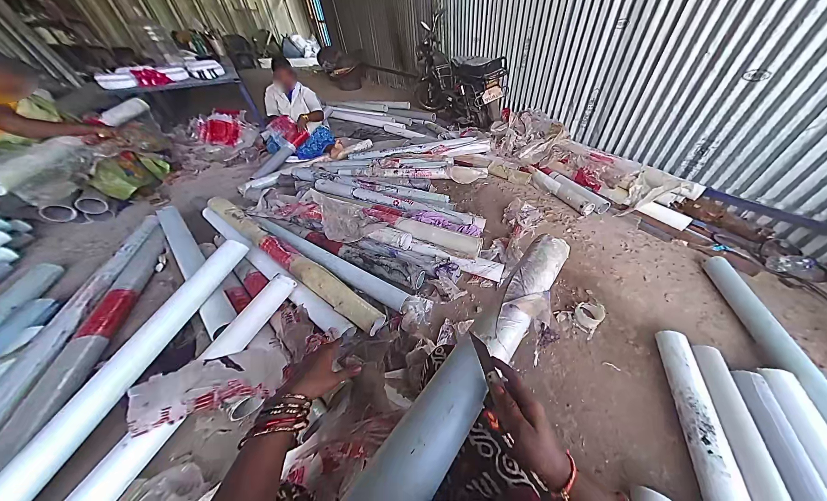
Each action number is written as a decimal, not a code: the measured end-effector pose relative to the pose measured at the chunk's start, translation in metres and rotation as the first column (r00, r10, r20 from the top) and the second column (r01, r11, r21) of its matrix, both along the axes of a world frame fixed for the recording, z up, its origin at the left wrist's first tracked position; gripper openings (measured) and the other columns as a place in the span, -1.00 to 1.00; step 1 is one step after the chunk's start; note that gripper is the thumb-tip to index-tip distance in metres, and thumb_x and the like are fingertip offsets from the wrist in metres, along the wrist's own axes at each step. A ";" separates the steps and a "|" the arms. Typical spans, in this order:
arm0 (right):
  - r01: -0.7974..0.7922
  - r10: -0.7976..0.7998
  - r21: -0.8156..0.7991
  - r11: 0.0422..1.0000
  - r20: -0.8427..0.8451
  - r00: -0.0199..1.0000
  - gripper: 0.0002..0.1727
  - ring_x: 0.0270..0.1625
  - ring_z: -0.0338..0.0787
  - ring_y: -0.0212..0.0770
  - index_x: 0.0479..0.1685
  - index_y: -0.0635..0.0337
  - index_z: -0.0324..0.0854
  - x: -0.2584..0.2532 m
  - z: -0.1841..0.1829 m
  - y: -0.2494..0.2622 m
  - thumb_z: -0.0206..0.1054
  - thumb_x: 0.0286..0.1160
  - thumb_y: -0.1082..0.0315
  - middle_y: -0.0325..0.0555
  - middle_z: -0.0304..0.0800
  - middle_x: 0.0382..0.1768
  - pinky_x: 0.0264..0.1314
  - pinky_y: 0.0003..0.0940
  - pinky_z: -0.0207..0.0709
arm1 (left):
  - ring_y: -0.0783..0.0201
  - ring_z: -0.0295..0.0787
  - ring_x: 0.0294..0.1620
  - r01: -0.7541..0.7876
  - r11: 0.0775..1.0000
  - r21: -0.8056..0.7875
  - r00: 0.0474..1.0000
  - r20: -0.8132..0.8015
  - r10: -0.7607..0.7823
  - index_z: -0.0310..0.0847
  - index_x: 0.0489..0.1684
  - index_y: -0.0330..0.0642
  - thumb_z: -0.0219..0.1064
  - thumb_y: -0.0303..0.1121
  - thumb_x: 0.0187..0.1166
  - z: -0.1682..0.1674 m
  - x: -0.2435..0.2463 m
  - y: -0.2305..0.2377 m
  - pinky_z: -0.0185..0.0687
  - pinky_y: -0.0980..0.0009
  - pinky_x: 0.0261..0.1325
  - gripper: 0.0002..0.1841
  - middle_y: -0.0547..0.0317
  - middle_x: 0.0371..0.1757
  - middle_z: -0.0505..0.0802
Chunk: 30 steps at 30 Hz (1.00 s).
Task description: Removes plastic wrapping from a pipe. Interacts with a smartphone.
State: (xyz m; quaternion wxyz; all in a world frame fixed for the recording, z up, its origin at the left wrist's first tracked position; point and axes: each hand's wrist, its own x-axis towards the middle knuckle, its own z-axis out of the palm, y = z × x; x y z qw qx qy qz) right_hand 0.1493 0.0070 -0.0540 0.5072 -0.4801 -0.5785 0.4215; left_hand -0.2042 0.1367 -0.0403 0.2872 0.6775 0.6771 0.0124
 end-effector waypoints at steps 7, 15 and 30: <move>0.052 -0.041 -0.036 0.998 0.263 0.964 -0.47 -0.45 0.63 -0.34 0.60 0.35 0.43 0.012 -0.012 -0.002 -0.04 0.74 0.30 -0.03 0.78 -0.31 -0.27 -0.30 0.59 | -0.30 0.49 0.64 0.374 0.925 -0.060 0.918 -0.120 -0.379 0.34 0.73 -0.31 0.29 -0.18 0.75 0.045 0.054 -0.078 0.33 -0.25 0.62 -0.38 -0.31 0.64 0.56; -0.143 0.100 0.016 0.990 0.644 0.758 -0.53 -0.23 0.91 0.27 0.49 0.31 0.61 -0.037 0.020 -0.025 0.07 0.68 0.38 0.25 0.90 -0.22 -0.15 0.29 0.69 | -0.44 0.67 0.40 0.379 0.903 -0.204 0.923 0.149 -0.354 0.29 0.70 -0.43 0.29 0.02 0.72 0.037 0.031 -0.146 0.41 -0.39 0.50 -0.25 -0.52 0.35 0.72; 0.036 -0.130 0.149 0.988 0.688 0.714 -0.49 -0.40 0.86 0.20 0.51 0.30 0.60 -0.010 -0.002 -0.010 0.01 0.72 0.28 0.18 0.88 -0.34 -0.29 0.24 0.68 | -0.38 0.70 0.39 0.288 0.939 -0.189 0.954 0.140 -0.265 0.36 0.67 -0.33 0.36 0.20 0.59 0.028 0.027 -0.169 0.44 -0.37 0.46 -0.15 -0.43 0.30 0.77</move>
